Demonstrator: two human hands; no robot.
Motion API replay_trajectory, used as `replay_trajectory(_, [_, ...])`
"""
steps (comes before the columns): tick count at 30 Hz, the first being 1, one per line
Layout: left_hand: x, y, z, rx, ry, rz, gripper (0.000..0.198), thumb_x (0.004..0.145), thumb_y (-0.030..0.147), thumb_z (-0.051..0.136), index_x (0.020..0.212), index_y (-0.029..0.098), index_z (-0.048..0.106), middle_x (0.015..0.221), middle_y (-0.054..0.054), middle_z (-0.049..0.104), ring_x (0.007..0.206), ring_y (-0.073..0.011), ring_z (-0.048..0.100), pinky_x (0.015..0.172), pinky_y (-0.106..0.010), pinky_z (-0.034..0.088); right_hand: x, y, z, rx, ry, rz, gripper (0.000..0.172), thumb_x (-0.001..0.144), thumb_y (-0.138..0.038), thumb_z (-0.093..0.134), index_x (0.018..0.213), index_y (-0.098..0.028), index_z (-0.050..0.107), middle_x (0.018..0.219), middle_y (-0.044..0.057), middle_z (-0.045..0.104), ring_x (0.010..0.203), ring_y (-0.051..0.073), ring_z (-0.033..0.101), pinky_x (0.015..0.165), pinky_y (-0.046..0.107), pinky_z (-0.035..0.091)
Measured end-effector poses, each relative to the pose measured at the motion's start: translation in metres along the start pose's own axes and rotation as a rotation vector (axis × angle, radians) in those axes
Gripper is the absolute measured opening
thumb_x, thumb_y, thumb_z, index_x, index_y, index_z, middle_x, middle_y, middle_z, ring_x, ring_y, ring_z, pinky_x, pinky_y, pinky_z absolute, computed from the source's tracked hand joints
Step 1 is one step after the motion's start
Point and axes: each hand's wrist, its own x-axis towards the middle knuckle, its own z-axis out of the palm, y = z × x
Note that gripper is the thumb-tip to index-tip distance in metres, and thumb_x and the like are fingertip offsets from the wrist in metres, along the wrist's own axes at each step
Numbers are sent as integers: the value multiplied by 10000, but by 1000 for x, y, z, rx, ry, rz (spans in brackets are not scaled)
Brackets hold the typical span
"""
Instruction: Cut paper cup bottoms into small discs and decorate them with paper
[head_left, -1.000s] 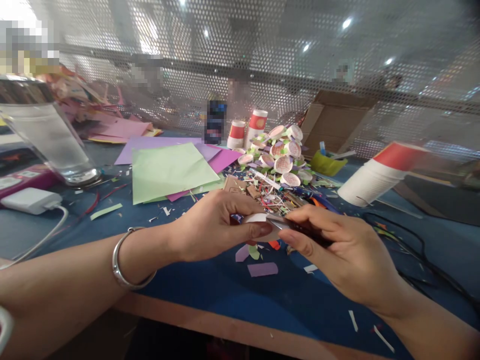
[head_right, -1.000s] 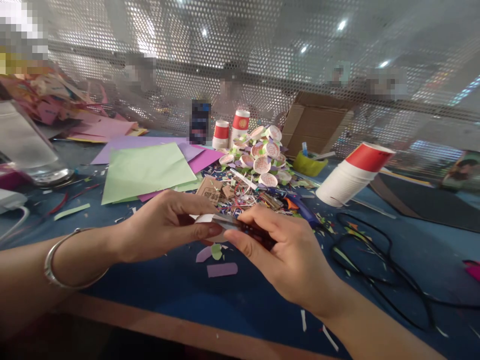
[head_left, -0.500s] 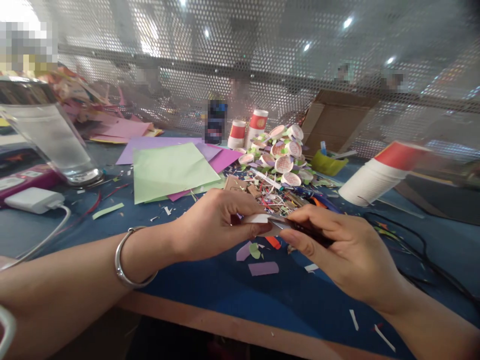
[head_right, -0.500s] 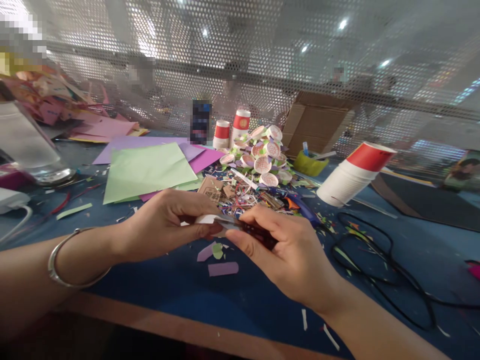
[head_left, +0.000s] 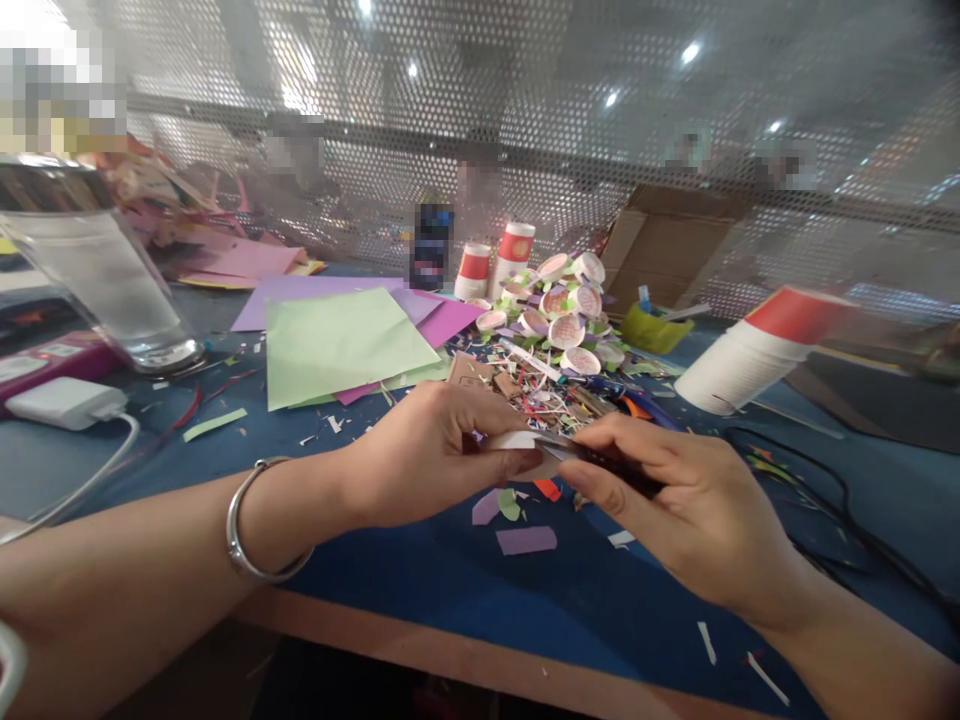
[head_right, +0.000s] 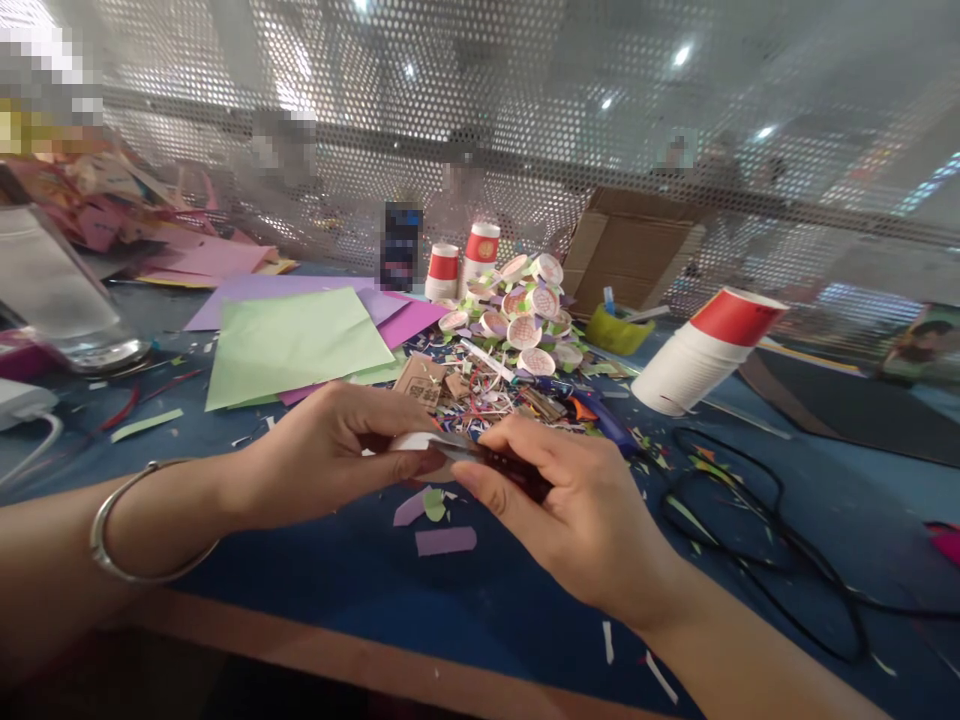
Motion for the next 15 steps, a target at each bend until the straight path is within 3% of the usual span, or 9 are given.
replay_trajectory(7, [0, -3, 2, -79, -24, -97, 263, 959, 312, 586, 809, 120, 686, 739, -25, 635, 710, -120, 594, 645, -227, 479, -1, 3, 1, -16, 5, -9, 228, 981, -401, 625, 883, -209, 699, 702, 1, 669, 588, 128, 594, 526, 251, 428])
replay_trajectory(15, [0, -4, 0, -55, -4, -102, 284, 954, 323, 602, 750, 137, 667, 705, -12, 635, 696, -118, 619, 652, -222, 511, 2, 1, 1, 24, 7, 26, 273, 998, -395, 594, 817, -208, 675, 669, -13, 626, 572, 109, 547, 515, 234, 403])
